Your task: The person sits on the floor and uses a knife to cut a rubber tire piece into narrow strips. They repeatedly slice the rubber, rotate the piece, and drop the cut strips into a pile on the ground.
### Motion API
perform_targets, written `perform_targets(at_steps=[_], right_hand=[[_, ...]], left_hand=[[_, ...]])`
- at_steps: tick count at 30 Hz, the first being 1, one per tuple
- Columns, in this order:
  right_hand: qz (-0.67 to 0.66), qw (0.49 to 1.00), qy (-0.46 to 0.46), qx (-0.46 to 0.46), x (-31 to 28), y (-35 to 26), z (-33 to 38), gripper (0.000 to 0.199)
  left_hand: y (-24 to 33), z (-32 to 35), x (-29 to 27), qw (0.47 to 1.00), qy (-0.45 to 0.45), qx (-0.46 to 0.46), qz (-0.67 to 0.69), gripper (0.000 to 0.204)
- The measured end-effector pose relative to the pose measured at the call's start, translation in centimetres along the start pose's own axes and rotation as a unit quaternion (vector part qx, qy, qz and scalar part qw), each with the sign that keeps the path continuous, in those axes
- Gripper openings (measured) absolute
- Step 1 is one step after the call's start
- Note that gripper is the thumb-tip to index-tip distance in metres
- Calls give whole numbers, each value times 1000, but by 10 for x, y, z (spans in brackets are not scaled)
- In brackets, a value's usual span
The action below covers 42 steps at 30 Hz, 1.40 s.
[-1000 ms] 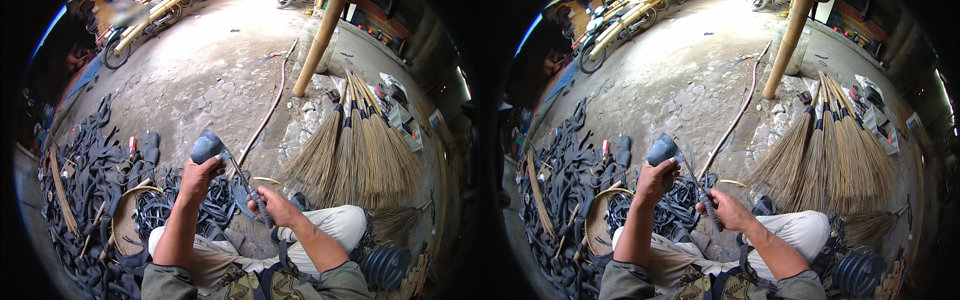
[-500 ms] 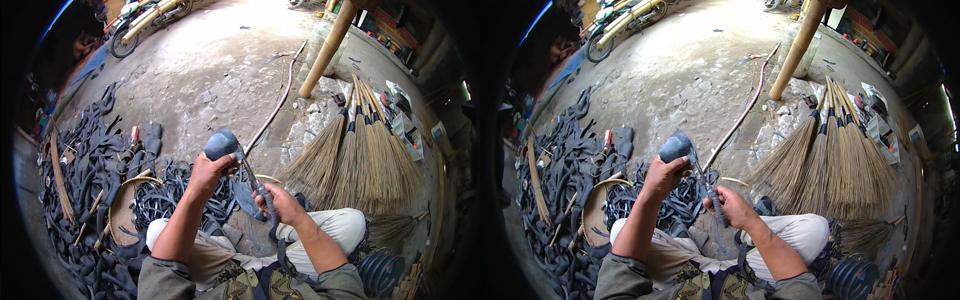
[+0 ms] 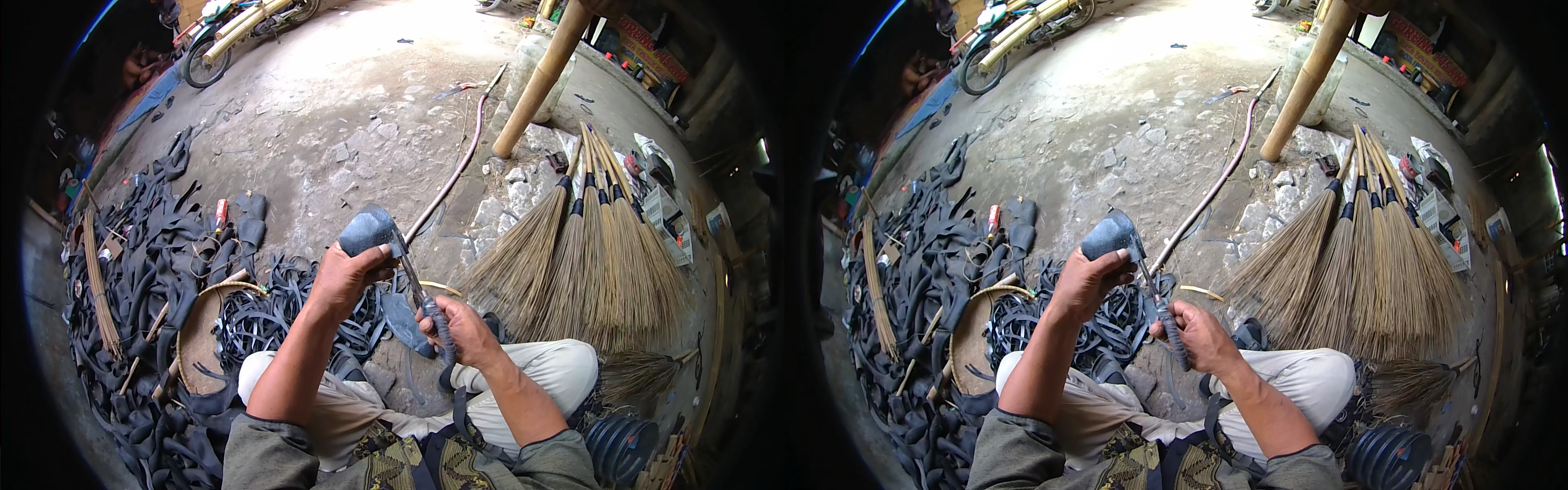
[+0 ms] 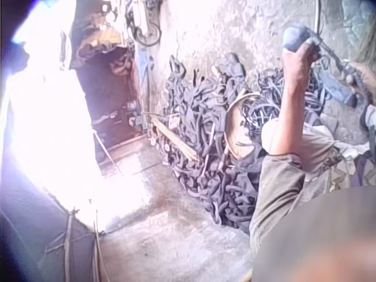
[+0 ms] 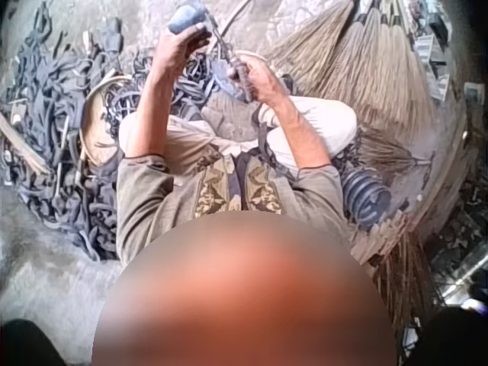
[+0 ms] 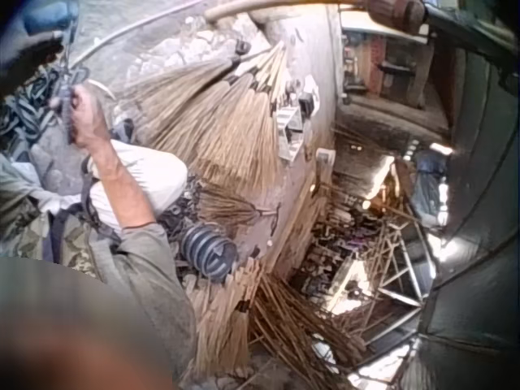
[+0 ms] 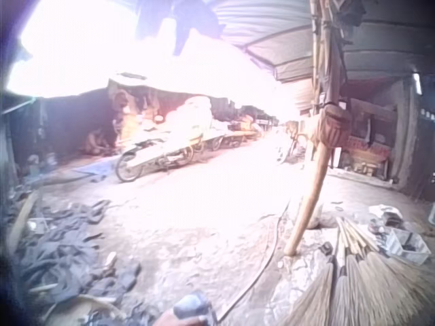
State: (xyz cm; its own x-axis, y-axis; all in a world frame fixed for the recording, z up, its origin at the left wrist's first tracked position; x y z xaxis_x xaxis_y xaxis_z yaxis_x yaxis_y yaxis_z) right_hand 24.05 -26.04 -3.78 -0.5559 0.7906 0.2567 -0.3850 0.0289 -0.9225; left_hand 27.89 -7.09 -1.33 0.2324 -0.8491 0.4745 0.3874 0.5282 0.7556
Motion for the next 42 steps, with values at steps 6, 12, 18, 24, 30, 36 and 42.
perform_targets(at_steps=[6,12,18,24,30,36,42], right_hand=[[56,997,17,-45,1,-4,-2,26],[122,991,34,-43,4,-15,1,20],[141,988,31,-49,8,-24,6,21],[211,968,61,-123,0,-24,-4,26],[164,977,56,-126,2,-28,5,31],[170,972,78,-140,-3,-31,-2,29],[123,982,65,-127,-3,-30,5,23]], left_hand=[[0,2,2,1000,9,16,-2,18],[-5,3,7,999,-13,-4,-32,16],[-1,4,7,1000,1,0,19,16],[-14,6,17,998,-36,-9,-58,19],[-13,2,17,997,-60,-12,-39,26],[-20,9,26,994,-72,-14,-84,25],[-22,2,23,995,-88,-51,16,29]])
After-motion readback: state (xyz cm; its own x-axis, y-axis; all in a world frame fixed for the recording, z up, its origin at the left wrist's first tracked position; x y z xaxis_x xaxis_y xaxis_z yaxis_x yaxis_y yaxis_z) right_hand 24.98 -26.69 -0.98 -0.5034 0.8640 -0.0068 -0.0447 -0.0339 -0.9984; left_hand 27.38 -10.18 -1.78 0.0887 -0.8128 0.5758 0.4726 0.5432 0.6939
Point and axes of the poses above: each hand's wrist, its own z-axis away from the middle knuckle, its own x-axis out of the palm, y = z × x, the point moved 9 cm from there along -z, towards the middle knuckle, and after that the axes turned 10 degrees about -x, right-handed, at the moved point
